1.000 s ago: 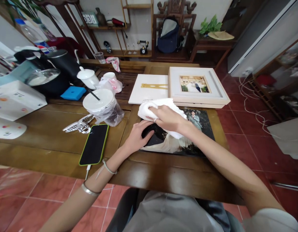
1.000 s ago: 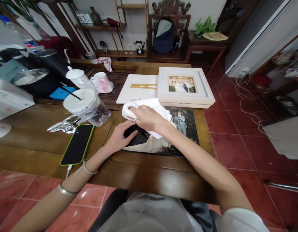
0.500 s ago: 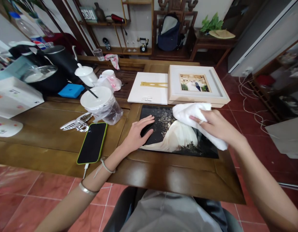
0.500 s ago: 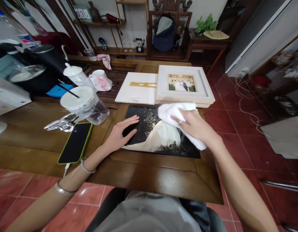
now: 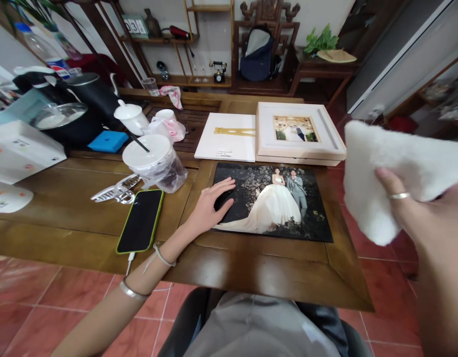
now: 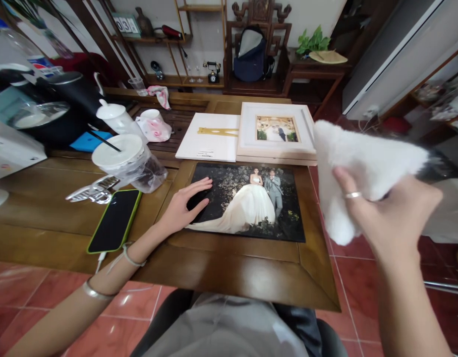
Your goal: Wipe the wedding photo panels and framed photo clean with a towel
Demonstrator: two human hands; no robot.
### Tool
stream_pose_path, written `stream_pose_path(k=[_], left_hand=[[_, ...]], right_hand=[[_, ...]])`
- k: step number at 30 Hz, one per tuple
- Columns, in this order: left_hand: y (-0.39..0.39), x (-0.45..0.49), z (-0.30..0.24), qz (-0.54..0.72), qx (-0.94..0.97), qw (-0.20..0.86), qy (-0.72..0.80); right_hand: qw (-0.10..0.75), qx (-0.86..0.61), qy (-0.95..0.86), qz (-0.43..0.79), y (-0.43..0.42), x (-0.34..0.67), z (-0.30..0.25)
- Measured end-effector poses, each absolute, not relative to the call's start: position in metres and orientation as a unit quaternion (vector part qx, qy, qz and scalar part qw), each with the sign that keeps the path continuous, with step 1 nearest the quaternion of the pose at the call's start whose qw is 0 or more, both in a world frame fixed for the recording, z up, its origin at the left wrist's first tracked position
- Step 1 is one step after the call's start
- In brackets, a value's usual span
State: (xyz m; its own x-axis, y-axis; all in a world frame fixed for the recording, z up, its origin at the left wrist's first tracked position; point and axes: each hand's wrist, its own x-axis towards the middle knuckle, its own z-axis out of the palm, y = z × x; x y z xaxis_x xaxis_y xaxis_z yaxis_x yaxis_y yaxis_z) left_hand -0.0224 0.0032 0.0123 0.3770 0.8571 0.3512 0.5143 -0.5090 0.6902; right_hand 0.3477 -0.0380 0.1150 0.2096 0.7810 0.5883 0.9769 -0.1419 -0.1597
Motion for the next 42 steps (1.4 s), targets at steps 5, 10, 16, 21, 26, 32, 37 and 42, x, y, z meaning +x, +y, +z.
stream_pose_path(k=[5,10,16,21,26,32,37,42], left_hand=[[0.004,-0.023,0.013,0.359,0.796,0.243,0.423],[0.004,-0.023,0.013,0.362,0.797,0.24,0.419],[0.004,-0.023,0.014,0.362,0.794,0.244,0.424],[0.004,-0.022,0.014,0.357,0.79,0.249,0.432],[0.004,-0.023,0.012,0.357,0.793,0.249,0.427],[0.004,-0.024,0.011,0.352,0.793,0.248,0.431],[0.004,-0.024,0.012,0.353,0.794,0.247,0.428],[0.005,-0.023,0.013,0.355,0.795,0.246,0.426]], right_hand=[[0.191,-0.572,-0.776,-0.186,-0.032,0.324,0.103],[0.104,-0.416,-0.901,-0.062,-0.003,0.307,0.081],[0.087,-0.415,-0.905,-0.017,0.019,0.305,0.055],[0.056,-0.418,-0.906,0.026,-0.01,0.298,0.067],[0.03,-0.401,-0.914,0.05,-0.057,0.28,0.087],[0.066,-0.346,-0.931,0.095,-0.095,0.257,0.103],[0.096,-0.343,-0.922,0.149,-0.087,0.277,0.103],[0.163,-0.426,-0.887,0.07,-0.041,0.302,0.096]])
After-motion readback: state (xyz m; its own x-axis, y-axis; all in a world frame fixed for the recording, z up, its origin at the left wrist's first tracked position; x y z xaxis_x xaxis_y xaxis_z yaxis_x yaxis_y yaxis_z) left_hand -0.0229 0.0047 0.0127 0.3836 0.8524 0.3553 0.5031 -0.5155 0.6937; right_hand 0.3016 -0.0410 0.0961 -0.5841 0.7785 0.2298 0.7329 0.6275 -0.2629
